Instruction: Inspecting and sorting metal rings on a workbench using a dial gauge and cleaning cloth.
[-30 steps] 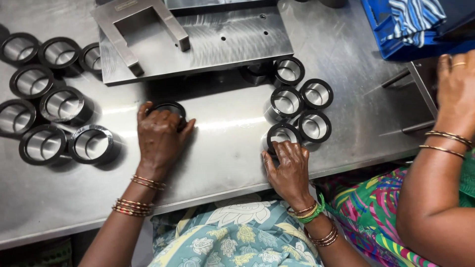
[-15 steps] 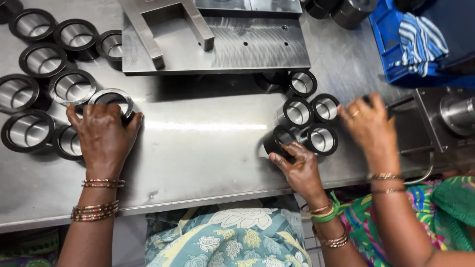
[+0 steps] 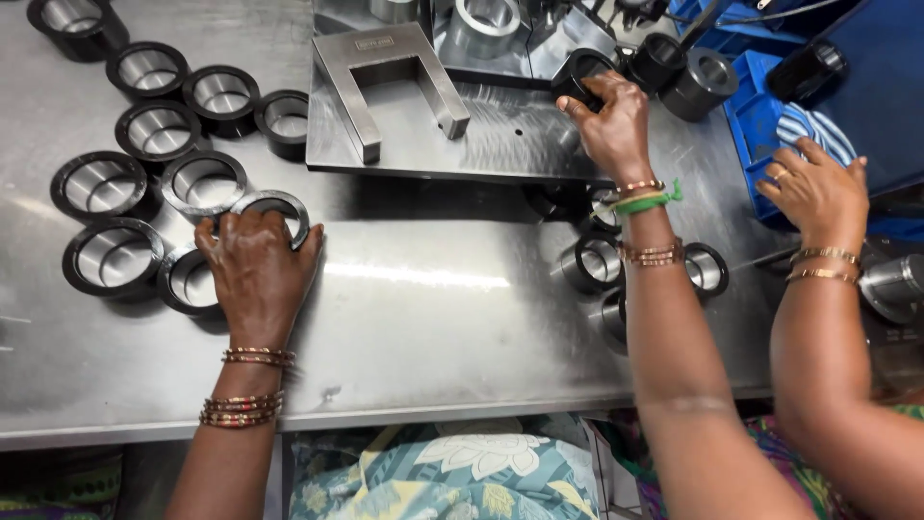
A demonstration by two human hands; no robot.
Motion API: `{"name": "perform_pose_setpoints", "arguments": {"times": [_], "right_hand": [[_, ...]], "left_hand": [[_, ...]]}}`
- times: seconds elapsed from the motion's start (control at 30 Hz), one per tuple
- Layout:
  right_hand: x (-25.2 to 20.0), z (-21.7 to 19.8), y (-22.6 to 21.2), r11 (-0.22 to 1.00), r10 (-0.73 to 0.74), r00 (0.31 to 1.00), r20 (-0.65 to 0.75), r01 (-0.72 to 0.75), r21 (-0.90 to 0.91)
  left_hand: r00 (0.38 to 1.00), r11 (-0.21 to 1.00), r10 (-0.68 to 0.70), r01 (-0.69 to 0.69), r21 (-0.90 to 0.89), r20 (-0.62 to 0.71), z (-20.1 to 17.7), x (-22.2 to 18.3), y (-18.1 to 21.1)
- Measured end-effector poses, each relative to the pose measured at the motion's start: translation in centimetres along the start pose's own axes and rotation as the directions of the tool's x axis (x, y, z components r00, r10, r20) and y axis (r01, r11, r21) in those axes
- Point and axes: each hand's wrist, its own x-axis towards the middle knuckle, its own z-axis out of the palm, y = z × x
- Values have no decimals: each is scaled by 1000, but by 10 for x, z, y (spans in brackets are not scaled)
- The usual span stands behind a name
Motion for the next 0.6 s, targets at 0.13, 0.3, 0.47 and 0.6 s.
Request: {"name": "perform_pose_setpoints", "arguments": {"times": [0.13, 0.3, 0.47, 0.6], "right_hand": [[29, 13, -8, 983, 180, 973, 147, -183, 5], [54, 33, 10, 975, 220, 958, 184, -212, -64], [77, 51, 26, 985, 162, 972, 169, -149, -89], [87, 49, 2, 952, 295, 931, 214, -267, -149]], "left_hand": [[999, 1000, -10, 9, 16, 46, -8, 1, 3], [997, 1000, 3, -2, -11, 79, -19, 6, 7], [990, 998, -38, 44, -37, 134, -23, 9, 10], [984, 996, -64, 72, -44, 167, -25, 12, 11]]}}
